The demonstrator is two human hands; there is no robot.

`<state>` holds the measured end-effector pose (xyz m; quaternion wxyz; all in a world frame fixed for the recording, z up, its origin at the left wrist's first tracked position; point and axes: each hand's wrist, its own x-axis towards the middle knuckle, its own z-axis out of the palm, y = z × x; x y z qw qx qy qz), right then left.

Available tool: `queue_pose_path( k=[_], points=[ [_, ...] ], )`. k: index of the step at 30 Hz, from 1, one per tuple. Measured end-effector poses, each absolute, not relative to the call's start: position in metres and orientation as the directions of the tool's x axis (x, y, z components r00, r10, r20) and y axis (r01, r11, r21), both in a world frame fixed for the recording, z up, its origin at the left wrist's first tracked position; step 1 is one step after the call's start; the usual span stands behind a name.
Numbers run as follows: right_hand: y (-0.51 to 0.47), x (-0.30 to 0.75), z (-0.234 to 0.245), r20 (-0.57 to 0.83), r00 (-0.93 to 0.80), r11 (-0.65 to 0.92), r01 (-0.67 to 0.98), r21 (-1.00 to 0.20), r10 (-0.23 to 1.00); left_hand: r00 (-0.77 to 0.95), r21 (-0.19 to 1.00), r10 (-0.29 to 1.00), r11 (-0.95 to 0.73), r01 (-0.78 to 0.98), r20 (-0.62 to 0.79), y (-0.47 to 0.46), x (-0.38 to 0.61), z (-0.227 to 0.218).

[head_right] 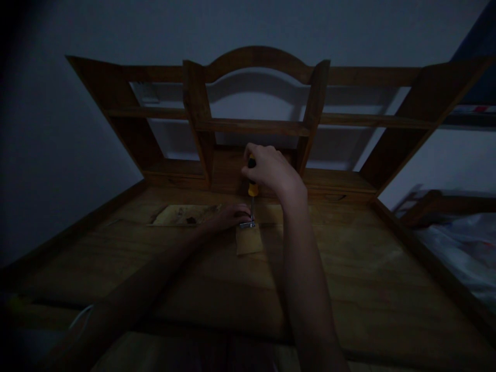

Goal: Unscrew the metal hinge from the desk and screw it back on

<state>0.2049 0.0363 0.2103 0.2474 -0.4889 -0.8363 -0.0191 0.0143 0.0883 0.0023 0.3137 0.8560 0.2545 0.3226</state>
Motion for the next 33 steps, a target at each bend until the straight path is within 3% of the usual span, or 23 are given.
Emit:
queue_pose_path(
  k=[6,14,22,33],
  points=[
    [0.0352,0.2015,0.21,0.416,-0.437,0.557,0.798,-0.229,0.797,0.662,0.709,0.651,-0.66,0.25,0.372,0.0874,0.0143,0.0041],
    [0.0365,0.2041,0.2068,0.443,-0.351,0.475,0.855,-0.206,0.825,0.669,0.702,0.644,-0.666,0.251,0.371,0.0864,0.0124,0.0045],
    [0.034,0.2014,0.2108,0.411,-0.444,0.557,0.803,-0.211,0.796,0.707,0.83,0.635,-0.545,0.122,0.313,0.0847,0.0119,0.0078],
    [0.0386,0.2032,0.2062,0.445,-0.418,0.544,0.814,-0.205,0.792,0.658,0.871,0.694,-0.478,0.117,0.292,0.0869,0.015,0.0022]
  ],
)
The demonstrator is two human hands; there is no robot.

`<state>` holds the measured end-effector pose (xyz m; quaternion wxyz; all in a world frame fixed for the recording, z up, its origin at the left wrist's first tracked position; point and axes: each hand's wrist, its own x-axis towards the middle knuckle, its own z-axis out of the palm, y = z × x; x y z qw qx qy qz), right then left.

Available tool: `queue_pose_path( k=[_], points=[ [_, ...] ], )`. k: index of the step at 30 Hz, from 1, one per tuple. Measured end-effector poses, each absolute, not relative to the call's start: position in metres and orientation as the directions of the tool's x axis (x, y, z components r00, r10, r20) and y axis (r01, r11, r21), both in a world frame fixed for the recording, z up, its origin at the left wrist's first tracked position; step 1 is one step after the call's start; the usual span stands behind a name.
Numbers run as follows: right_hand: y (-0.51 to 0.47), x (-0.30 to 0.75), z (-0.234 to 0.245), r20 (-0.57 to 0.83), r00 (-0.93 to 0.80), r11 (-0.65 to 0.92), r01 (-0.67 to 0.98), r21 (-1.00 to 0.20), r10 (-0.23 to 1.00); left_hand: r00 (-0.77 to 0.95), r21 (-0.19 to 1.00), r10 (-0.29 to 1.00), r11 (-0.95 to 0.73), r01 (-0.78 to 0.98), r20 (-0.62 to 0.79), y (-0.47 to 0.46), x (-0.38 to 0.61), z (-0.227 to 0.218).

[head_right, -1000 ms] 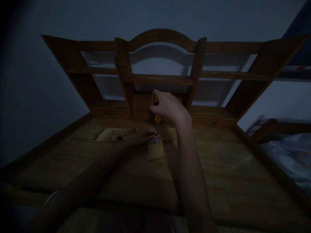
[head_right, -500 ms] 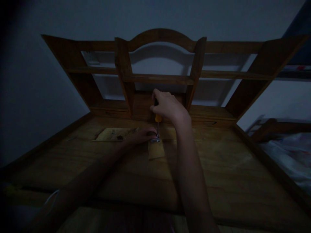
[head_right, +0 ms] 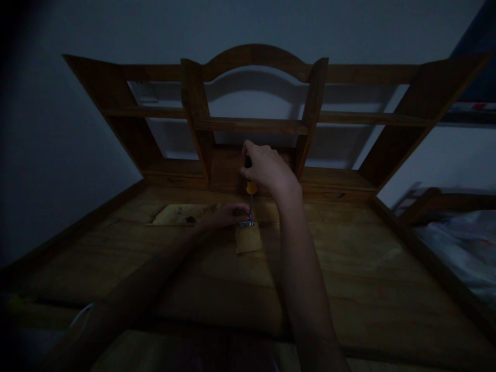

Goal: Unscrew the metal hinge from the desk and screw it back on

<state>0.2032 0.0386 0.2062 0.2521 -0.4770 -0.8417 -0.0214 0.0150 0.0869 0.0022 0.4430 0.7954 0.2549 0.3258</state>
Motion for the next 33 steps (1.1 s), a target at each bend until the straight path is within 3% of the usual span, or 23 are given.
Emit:
queue_pose_path(
  k=[7,33],
  points=[
    [0.0365,0.2008,0.2075,0.432,-0.471,0.578,0.802,-0.153,0.769,0.648,0.897,0.715,-0.428,0.11,0.261,0.0853,0.0164,0.0058],
    [0.0311,0.202,0.2118,0.421,-0.471,0.578,0.797,-0.174,0.775,0.669,0.882,0.703,-0.446,0.152,0.24,0.0859,0.0134,0.007]
  ],
)
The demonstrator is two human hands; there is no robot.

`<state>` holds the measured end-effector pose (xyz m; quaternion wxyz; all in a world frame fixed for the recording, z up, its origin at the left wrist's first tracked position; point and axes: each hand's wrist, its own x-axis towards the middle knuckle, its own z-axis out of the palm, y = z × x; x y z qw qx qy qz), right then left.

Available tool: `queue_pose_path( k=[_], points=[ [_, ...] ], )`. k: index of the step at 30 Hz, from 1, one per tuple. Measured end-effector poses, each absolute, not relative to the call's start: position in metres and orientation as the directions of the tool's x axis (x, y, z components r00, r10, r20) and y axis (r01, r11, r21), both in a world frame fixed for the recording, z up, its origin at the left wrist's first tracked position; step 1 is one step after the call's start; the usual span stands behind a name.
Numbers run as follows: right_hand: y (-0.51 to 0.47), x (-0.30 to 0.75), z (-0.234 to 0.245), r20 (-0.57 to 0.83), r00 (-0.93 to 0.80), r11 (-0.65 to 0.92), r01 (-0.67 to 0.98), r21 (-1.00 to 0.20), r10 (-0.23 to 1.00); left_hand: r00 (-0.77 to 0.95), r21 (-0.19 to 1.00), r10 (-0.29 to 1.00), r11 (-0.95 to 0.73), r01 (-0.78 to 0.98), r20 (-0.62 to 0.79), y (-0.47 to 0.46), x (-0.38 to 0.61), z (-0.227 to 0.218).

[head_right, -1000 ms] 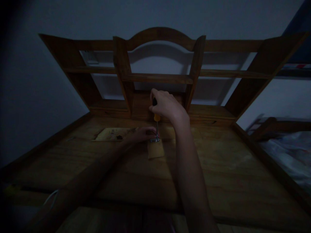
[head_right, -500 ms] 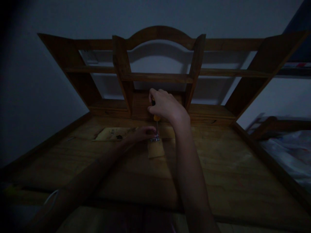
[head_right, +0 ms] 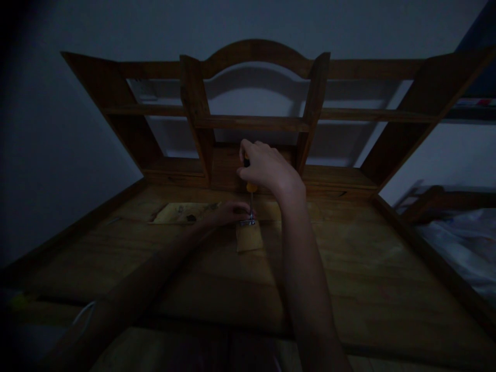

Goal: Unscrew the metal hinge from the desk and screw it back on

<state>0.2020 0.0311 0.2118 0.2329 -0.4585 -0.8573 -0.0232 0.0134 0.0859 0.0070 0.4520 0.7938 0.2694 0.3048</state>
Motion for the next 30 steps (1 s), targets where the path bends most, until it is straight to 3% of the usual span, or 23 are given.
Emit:
queue_pose_path(
  k=[30],
  points=[
    [0.04,0.202,0.205,0.449,-0.429,0.559,0.802,-0.21,0.784,0.643,0.906,0.73,-0.403,0.13,0.233,0.082,0.015,0.01]
  ],
)
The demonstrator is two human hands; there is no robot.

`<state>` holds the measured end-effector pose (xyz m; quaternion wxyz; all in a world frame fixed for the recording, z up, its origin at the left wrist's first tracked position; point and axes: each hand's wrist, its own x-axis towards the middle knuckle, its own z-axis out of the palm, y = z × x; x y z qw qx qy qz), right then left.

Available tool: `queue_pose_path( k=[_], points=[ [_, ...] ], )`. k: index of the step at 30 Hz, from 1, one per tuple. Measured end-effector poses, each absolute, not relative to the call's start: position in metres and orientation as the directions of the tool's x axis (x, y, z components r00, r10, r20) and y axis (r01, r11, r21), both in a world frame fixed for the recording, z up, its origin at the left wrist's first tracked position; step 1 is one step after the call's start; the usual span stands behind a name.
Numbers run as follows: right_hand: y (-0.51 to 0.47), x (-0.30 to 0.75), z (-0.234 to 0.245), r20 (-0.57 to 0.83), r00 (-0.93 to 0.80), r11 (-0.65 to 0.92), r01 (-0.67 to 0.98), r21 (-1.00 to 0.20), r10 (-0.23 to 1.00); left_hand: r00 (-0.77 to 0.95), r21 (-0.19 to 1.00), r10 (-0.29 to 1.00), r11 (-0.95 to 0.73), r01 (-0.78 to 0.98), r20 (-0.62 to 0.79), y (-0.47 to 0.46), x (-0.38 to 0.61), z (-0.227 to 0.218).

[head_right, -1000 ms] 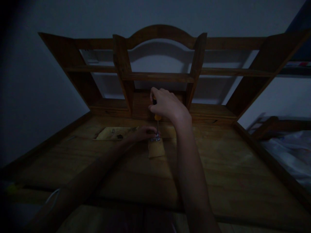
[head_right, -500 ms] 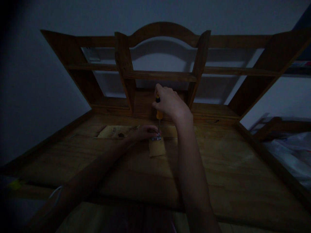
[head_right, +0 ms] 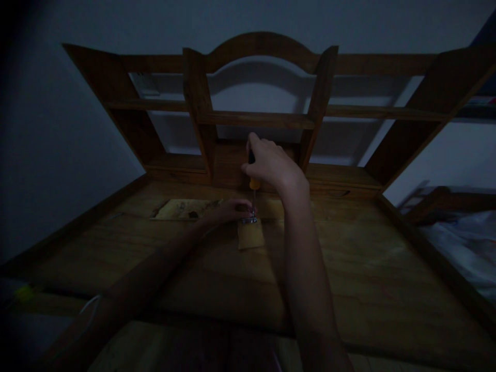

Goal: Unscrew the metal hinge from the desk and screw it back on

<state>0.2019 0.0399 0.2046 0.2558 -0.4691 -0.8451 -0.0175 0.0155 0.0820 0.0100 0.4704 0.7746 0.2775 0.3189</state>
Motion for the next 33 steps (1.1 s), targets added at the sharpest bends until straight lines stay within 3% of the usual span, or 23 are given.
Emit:
queue_pose_path(
  k=[33],
  points=[
    [0.0429,0.2018,0.204,0.464,-0.398,0.537,0.815,-0.218,0.791,0.657,0.909,0.722,-0.395,0.135,0.216,0.0828,0.0144,0.0076]
  ],
)
